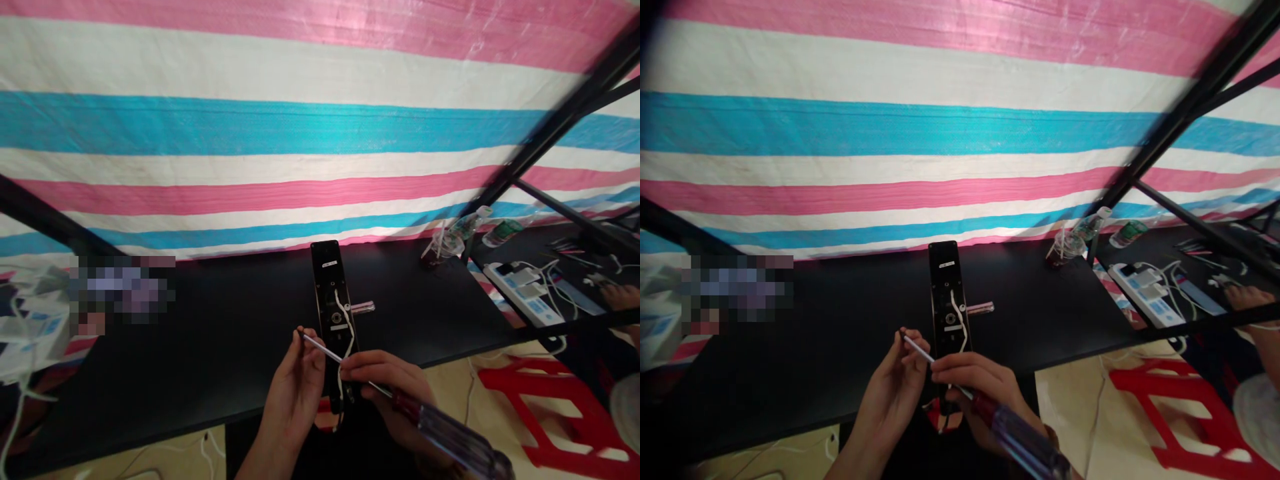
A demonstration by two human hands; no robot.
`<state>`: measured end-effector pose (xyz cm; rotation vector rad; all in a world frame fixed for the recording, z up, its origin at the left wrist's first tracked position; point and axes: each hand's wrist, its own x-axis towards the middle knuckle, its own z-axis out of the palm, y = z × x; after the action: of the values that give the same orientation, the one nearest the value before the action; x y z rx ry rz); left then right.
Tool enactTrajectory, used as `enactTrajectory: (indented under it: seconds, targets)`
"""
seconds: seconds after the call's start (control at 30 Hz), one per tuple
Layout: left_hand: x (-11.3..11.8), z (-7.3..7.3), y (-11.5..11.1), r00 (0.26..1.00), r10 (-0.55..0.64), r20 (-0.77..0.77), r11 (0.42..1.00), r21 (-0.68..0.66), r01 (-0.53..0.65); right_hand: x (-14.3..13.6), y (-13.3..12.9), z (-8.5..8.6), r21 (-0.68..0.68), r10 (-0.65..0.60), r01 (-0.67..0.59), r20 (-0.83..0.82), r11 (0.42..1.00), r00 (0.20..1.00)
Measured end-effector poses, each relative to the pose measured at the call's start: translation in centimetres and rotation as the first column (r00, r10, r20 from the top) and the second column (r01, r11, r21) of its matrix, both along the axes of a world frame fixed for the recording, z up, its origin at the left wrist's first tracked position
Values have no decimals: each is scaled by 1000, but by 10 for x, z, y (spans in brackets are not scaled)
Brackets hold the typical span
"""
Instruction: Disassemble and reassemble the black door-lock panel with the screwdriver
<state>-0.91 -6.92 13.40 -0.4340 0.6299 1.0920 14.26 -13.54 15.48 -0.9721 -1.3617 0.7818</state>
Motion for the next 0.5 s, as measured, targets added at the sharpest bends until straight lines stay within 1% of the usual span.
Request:
enactTrajectory:
  seconds: [0.1,0.2,0.27,0.3,0.37,0.43,0.5]
  targets:
    - [5,4,5,1000,-1,-8,1000,30,1,3,5,-1,27,17,-17,-3,999,1000]
    - [11,12,13,998,56,-33,997,54,-54,-4,9,-4,11,-19,20,-121,1000,993]
    - [16,15,18,993,84,-80,994,82,-77,-11,12,-9,-26,-95,91,-251,996,963]
    - [18,14,20,990,88,-113,992,103,-76,-14,13,-12,-46,-141,133,-308,990,941]
    - [21,11,23,977,89,-196,987,149,-60,-16,15,-18,-74,-199,185,-367,980,909]
    - [24,5,26,962,79,-260,981,191,-29,-15,17,-23,-96,-227,205,-368,974,902]
    - [25,-2,28,958,58,-282,973,230,9,-10,19,-27,-117,-249,222,-356,968,901]
